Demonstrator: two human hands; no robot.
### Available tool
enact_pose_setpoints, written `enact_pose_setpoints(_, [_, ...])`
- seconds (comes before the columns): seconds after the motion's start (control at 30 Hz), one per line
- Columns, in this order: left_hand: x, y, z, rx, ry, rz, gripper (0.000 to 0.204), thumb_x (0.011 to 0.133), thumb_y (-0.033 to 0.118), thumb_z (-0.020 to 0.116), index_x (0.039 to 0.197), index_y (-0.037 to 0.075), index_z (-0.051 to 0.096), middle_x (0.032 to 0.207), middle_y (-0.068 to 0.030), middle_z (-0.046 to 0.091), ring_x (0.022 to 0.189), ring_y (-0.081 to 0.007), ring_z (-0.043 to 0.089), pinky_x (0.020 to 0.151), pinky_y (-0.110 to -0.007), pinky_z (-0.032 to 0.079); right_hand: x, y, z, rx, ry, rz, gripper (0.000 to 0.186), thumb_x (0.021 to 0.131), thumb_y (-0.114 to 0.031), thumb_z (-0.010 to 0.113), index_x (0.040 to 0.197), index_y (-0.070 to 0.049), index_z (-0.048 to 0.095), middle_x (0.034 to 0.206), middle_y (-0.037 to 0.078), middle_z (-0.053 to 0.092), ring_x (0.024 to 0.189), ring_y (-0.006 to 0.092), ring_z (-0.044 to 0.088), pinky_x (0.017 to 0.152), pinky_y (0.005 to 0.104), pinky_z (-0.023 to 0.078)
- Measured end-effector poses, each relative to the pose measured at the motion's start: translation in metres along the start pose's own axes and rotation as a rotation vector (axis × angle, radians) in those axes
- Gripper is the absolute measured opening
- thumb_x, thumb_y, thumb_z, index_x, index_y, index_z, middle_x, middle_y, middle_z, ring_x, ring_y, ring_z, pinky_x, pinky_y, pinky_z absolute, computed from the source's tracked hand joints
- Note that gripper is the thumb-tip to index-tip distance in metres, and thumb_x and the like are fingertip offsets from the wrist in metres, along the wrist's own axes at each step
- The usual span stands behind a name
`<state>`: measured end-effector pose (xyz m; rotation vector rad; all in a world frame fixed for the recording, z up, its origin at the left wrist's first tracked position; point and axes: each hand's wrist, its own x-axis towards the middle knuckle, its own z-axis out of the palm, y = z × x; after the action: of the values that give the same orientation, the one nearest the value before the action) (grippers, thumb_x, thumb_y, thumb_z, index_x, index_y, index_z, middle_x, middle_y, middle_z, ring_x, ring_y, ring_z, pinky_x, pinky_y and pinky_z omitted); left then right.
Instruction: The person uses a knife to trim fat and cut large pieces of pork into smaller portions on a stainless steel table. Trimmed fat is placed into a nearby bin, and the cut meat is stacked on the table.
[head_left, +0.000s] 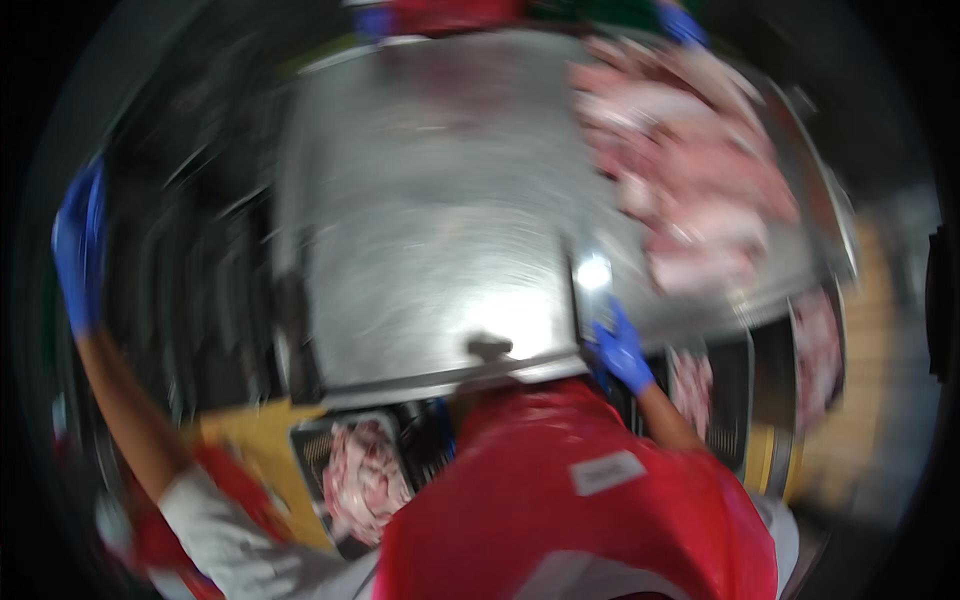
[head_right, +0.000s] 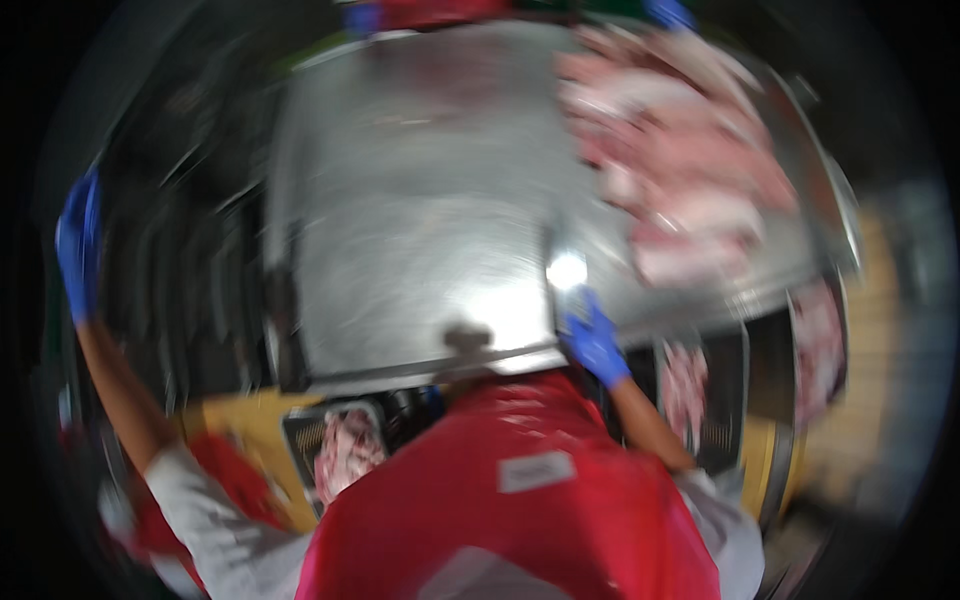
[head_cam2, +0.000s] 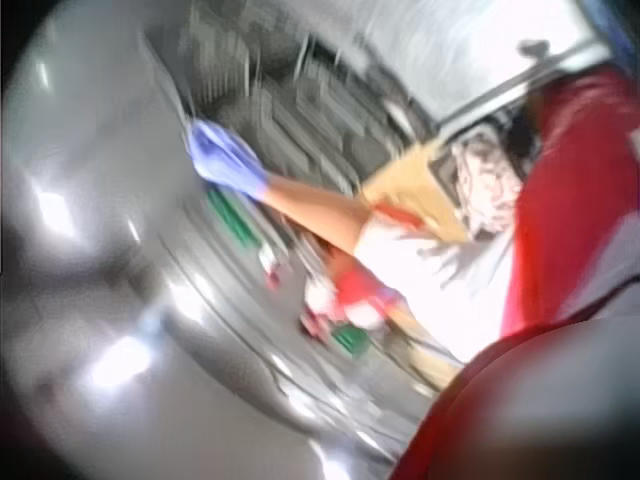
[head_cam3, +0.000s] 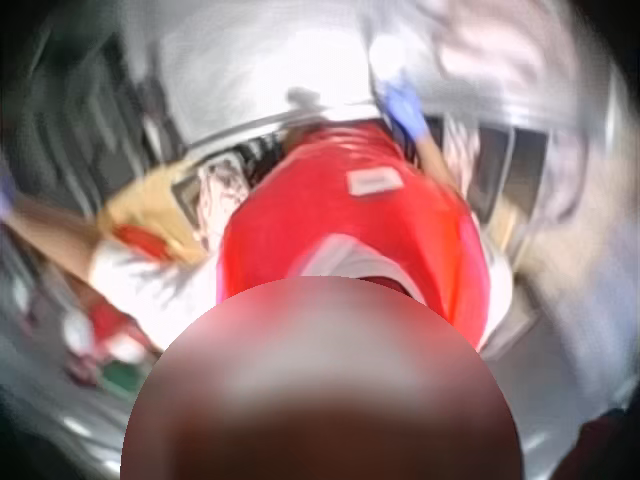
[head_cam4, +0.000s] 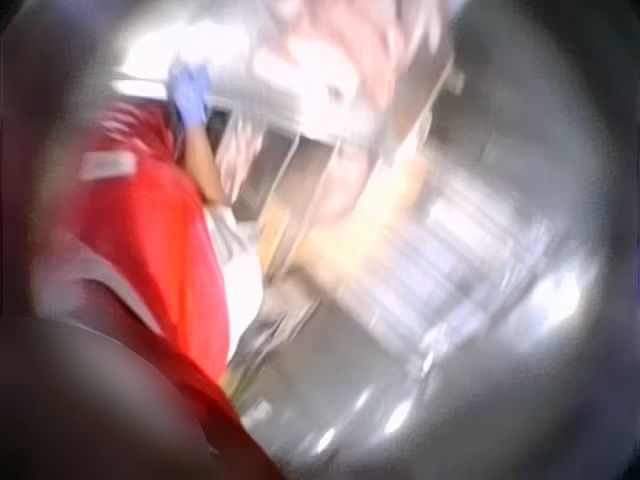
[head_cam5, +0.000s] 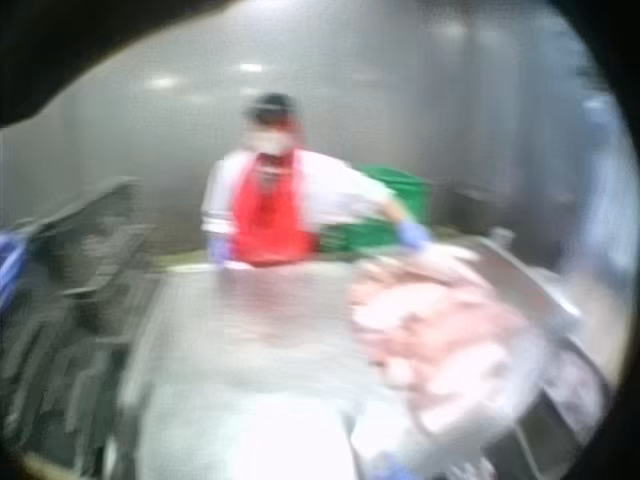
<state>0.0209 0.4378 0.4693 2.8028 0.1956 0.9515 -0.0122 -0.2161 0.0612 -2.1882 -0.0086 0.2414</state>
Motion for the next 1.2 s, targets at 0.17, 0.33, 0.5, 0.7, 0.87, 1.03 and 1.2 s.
enact_pose_setpoints(0.17, [-0.088,0.221,0.298,-0.463,-0.621,0.183,0.025,0.094,0.009,0.062,0.116,0.002,0.069,0.106,-0.0102,0.073,0.095,-0.0135,0.066,0.088,-0.029,0.052,-0.051,0.045,-0.035,0.179,0.186,0.180,0.022,0.098,-0.021,0.059,0.103,-0.001,0.056,0.072,0.007,0.066,0.059,0.0155,0.060,0.054,0.0331,0.047])
enact_pose_setpoints(0.33, [-0.220,0.475,0.481,-0.700,-0.886,0.622,0.049,0.086,0.018,0.067,0.130,0.000,0.059,0.119,-0.0214,0.066,0.106,-0.0336,0.066,0.091,-0.039,0.052,-0.096,0.111,-0.087,0.491,0.491,0.354,0.016,0.101,-0.021,0.056,0.096,-0.006,0.055,0.069,0.002,0.061,0.057,0.0108,0.058,0.049,0.0274,0.047])
enact_pose_setpoints(0.5, [-0.251,0.714,0.503,-0.519,-0.943,0.701,0.037,0.078,0.011,0.063,0.112,-0.001,0.060,0.116,-0.0229,0.061,0.111,-0.0373,0.058,0.102,-0.043,0.044,-0.144,0.167,-0.150,0.314,0.654,0.544,0.030,0.097,-0.033,0.058,0.098,-0.003,0.054,0.084,0.016,0.064,0.077,0.0287,0.064,0.069,0.0413,0.051])
enact_pose_setpoints(0.7, [-0.232,0.787,0.644,-0.095,-0.683,0.864,0.120,0.062,0.045,0.085,0.149,-0.011,0.025,0.153,-0.0299,0.031,0.142,-0.0381,0.034,0.119,-0.042,0.028,-0.215,0.180,-0.160,0.318,1.140,0.377,0.020,0.097,-0.022,0.057,0.094,-0.003,0.053,0.073,0.018,0.059,0.063,0.0328,0.059,0.061,0.0432,0.047])
enact_pose_setpoints(0.87, [-0.185,0.814,0.696,-0.439,-0.876,0.922,0.093,0.066,0.038,0.086,0.137,-0.007,0.047,0.127,-0.0197,0.061,0.117,-0.0242,0.059,0.105,-0.033,0.045,-0.239,0.179,-0.143,0.385,1.275,0.372,0.022,0.099,-0.024,0.054,0.104,-0.003,0.057,0.074,0.016,0.059,0.063,0.0287,0.057,0.061,0.0433,0.047])
enact_pose_setpoints(1.03, [-0.205,0.841,0.632,-0.465,-0.927,0.948,0.088,0.067,0.035,0.086,0.137,-0.004,0.049,0.126,-0.0197,0.062,0.116,-0.0260,0.060,0.102,-0.034,0.048,-0.252,0.153,-0.143,0.411,1.251,0.648,0.027,0.099,-0.025,0.053,0.112,-0.002,0.056,0.083,0.020,0.062,0.072,0.0293,0.062,0.065,0.0422,0.048])
enact_pose_setpoints(1.2, [-0.181,0.801,0.613,-0.529,-1.052,0.882,0.084,0.067,0.031,0.086,0.136,-0.002,0.051,0.125,-0.0197,0.063,0.115,-0.0278,0.061,0.098,-0.036,0.050,-0.269,0.131,-0.130,0.338,1.263,0.638,0.024,0.096,-0.022,0.056,0.109,-0.001,0.056,0.084,0.021,0.061,0.077,0.0387,0.059,0.071,0.0463,0.048])
